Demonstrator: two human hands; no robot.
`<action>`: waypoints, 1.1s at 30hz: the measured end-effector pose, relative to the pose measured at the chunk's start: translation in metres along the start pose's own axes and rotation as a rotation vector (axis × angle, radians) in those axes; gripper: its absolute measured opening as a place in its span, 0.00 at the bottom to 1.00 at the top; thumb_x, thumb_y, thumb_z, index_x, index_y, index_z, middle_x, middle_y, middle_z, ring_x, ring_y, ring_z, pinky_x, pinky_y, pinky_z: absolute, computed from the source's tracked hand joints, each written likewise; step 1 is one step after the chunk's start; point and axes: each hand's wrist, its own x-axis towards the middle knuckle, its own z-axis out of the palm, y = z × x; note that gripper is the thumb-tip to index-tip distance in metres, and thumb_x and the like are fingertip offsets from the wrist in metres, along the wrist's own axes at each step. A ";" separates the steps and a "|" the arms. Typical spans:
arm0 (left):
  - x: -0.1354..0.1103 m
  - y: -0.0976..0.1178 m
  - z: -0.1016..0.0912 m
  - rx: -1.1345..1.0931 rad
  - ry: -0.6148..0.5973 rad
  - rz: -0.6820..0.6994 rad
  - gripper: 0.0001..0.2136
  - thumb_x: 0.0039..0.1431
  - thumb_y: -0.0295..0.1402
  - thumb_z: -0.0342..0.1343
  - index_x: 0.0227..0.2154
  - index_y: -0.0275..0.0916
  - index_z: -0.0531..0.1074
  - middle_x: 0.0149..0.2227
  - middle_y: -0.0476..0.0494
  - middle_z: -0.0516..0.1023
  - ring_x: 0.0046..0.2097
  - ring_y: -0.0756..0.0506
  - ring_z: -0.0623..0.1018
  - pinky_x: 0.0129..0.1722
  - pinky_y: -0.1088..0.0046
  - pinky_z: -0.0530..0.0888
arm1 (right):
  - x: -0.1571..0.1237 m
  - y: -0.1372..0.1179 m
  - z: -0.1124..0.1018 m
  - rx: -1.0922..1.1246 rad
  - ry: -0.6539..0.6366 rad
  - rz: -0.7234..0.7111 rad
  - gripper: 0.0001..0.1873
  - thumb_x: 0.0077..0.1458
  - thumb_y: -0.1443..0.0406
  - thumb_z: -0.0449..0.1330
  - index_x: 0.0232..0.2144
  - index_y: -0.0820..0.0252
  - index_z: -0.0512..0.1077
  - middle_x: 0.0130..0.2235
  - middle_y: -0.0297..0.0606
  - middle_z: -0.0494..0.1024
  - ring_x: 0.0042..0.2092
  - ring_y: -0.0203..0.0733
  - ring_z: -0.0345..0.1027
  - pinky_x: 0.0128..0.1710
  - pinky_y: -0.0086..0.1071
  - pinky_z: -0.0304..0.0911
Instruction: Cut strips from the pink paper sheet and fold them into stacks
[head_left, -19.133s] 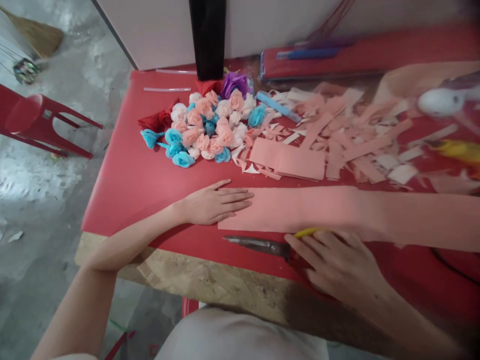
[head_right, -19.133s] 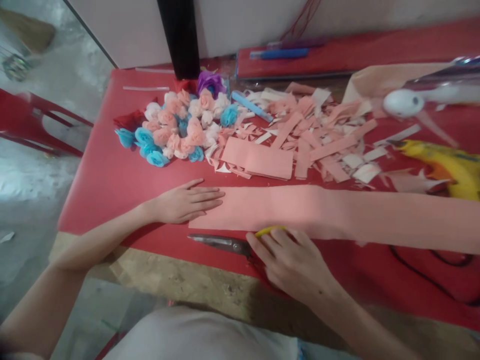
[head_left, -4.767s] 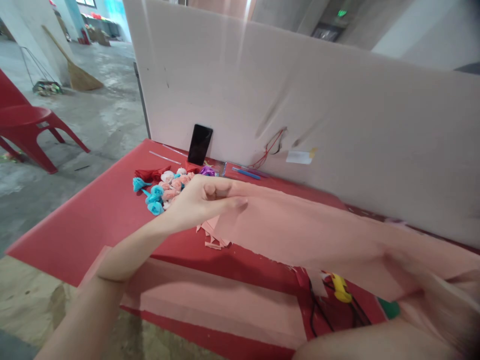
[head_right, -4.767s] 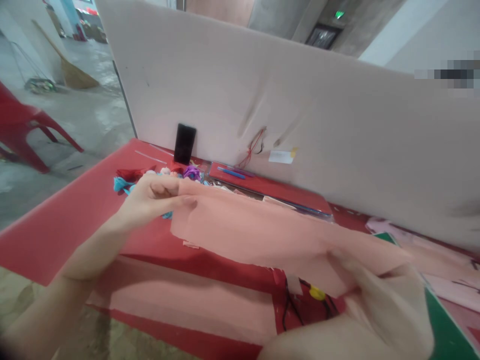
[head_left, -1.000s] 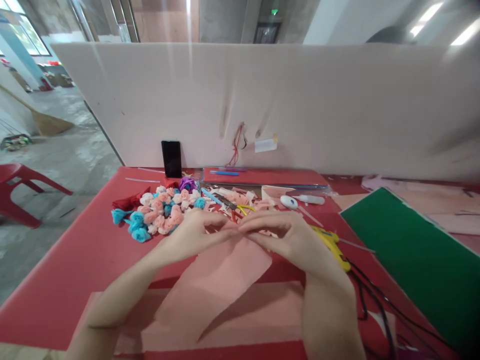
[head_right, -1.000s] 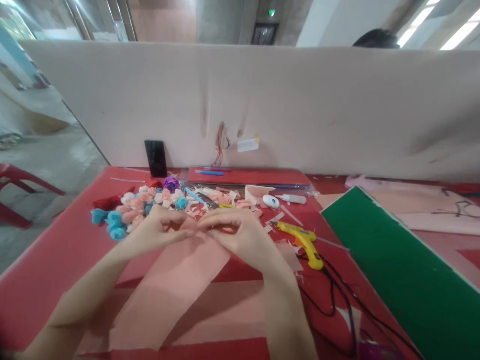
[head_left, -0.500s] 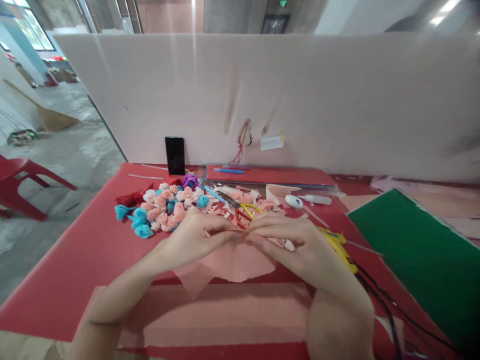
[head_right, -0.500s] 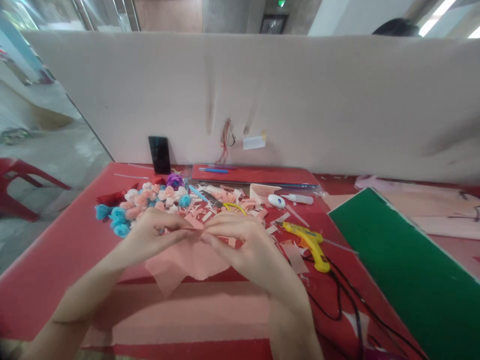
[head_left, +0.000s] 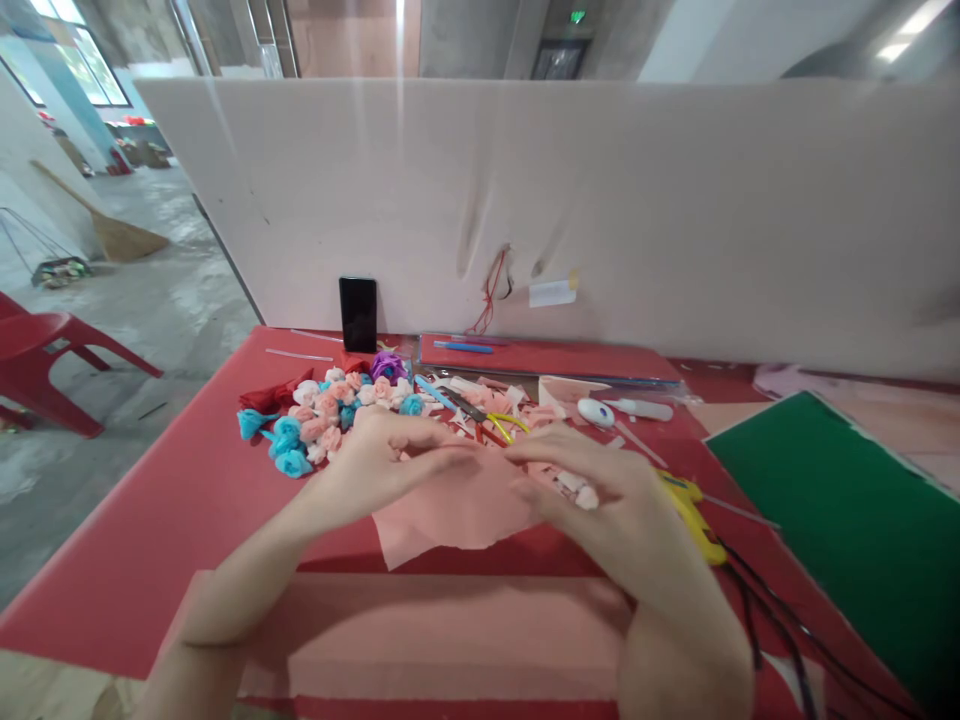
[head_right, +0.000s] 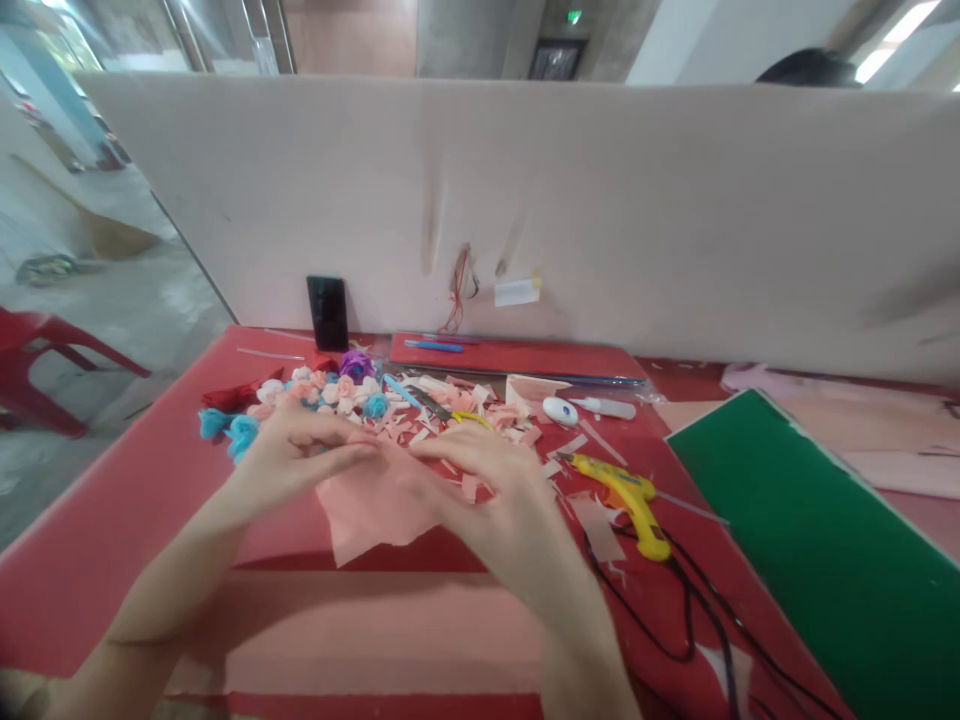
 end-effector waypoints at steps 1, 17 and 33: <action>-0.001 0.000 0.002 0.001 -0.031 0.001 0.09 0.56 0.33 0.55 0.26 0.39 0.79 0.21 0.49 0.76 0.23 0.53 0.70 0.21 0.79 0.65 | 0.000 -0.002 0.006 0.016 -0.041 -0.018 0.07 0.52 0.60 0.59 0.30 0.51 0.77 0.29 0.32 0.79 0.32 0.39 0.72 0.31 0.31 0.68; 0.000 -0.001 -0.011 -0.039 0.152 0.016 0.09 0.54 0.35 0.58 0.24 0.38 0.79 0.21 0.48 0.78 0.23 0.52 0.72 0.20 0.80 0.65 | -0.005 0.009 -0.020 -0.045 0.189 0.105 0.11 0.48 0.53 0.60 0.27 0.51 0.76 0.30 0.33 0.80 0.33 0.40 0.73 0.34 0.31 0.69; 0.029 -0.037 0.020 -0.203 -0.532 -0.301 0.20 0.48 0.41 0.57 0.12 0.36 0.56 0.16 0.56 0.50 0.21 0.56 0.53 0.20 0.77 0.51 | 0.010 0.036 -0.018 0.130 0.744 0.414 0.10 0.37 0.59 0.67 0.25 0.56 0.78 0.25 0.34 0.78 0.27 0.38 0.69 0.28 0.33 0.65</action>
